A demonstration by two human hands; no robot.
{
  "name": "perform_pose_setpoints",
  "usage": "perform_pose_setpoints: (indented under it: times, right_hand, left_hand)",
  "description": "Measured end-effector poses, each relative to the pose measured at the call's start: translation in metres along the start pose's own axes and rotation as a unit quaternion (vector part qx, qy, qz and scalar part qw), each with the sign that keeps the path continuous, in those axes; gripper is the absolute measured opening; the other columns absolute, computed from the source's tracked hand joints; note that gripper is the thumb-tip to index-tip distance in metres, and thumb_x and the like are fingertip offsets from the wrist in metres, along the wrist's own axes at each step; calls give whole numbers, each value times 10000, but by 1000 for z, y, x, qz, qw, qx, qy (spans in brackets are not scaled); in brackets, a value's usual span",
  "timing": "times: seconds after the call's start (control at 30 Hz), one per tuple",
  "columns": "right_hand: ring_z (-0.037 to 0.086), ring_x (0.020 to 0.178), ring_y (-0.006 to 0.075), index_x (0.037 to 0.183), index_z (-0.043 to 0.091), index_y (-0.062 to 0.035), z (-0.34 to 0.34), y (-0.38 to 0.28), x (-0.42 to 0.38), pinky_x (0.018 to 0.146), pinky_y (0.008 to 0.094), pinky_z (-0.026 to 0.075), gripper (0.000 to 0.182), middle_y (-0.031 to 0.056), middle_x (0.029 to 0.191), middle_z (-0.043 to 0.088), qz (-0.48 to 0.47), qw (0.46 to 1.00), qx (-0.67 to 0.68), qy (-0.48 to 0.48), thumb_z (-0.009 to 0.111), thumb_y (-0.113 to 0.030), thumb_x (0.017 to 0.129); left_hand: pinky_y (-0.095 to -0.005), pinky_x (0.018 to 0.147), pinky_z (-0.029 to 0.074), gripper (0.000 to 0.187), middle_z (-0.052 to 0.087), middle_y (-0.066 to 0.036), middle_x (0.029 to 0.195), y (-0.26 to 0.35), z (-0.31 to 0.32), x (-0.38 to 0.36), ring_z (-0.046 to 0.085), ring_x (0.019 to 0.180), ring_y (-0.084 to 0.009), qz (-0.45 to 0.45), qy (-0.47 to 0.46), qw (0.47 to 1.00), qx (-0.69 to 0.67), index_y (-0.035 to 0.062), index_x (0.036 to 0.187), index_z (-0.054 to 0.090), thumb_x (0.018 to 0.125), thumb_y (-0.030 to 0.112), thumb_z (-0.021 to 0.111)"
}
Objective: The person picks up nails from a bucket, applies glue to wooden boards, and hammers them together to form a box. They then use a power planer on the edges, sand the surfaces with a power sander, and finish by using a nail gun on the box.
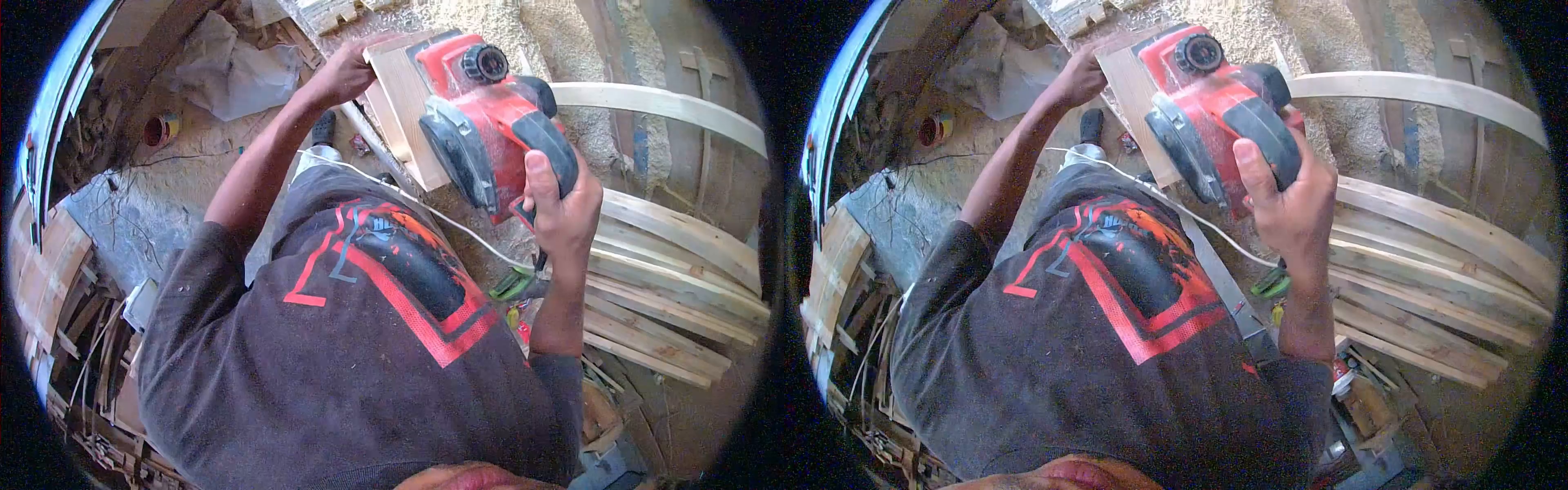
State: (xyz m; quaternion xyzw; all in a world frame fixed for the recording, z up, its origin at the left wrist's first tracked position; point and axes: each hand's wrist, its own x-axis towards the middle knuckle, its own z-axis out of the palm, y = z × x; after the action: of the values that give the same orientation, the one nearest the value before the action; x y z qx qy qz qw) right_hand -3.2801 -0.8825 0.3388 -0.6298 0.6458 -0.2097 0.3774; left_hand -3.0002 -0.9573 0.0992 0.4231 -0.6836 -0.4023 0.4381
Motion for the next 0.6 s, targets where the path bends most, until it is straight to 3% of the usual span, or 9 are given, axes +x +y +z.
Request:
perform_pose_setpoints:
  times: [0.13, 0.3, 0.33, 0.4, 0.5, 0.57, 0.6]
  right_hand:
    - [670, 558, 153, 1124, 685, 25, 3, -21, 32, 532, 318, 532, 528, 76, 687, 663, -19, 999, -40, -25, 738, -455, 911]
    - [684, 557, 189, 1134, 679, 38, 8, -24, 67, 552, 333, 551, 616, 135, 732, 697, -96, 991, -76, -54, 723, -528, 895]
    - [704, 619, 204, 1117, 695, 9, 7, -34, 70, 621, 343, 562, 602, 149, 773, 714, -57, 992, -87, -76, 723, -546, 886]
    - [718, 681, 217, 1109, 703, -14, 10, -33, 83, 677, 357, 565, 577, 149, 791, 720, -125, 986, -83, -78, 726, -545, 883]
    - [678, 722, 190, 1099, 704, -29, 13, -38, 94, 686, 338, 539, 560, 103, 784, 679, -157, 980, -70, -103, 730, -545, 883]
    - [556, 558, 66, 1082, 699, 0, 16, -39, 97, 531, 251, 486, 593, -10, 677, 576, -152, 981, -54, -110, 728, -561, 895]
    - [557, 557, 68, 1101, 699, -1, 16, -40, 99, 532, 251, 486, 595, -9, 680, 581, -144, 979, -58, -130, 731, -558, 893]
  left_hand:
    - [-362, 887, 528, 190, 726, -103, 1085, -1, -4, -1, 679, 1002, -212, -63, -34, 997, -3, 59, 1149, 644, 977, 137, 635]
    - [-365, 889, 526, 221, 730, -108, 1097, 8, -8, -1, 682, 997, -229, -83, -43, 995, -34, 62, 1178, 657, 970, 133, 637]
    - [-367, 890, 525, 227, 731, -109, 1107, 8, -8, -2, 683, 999, -233, -86, -48, 994, -40, 63, 1184, 659, 968, 131, 635]
    - [-369, 900, 521, 243, 731, -118, 1130, 3, -5, -2, 680, 1015, -235, -65, -36, 997, -18, 64, 1199, 661, 964, 118, 629]
    - [-373, 918, 513, 244, 728, -133, 1163, 16, -10, 0, 674, 1041, -230, -81, -56, 995, -16, 64, 1193, 672, 959, 110, 625]
    - [-377, 925, 510, 235, 729, -136, 1165, 19, -14, -1, 673, 1044, -231, -111, -84, 990, -15, 65, 1178, 683, 954, 103, 621]
    - [-379, 925, 509, 231, 732, -134, 1156, 15, -15, -2, 675, 1038, -235, -126, -98, 987, -8, 66, 1169, 689, 951, 97, 618]
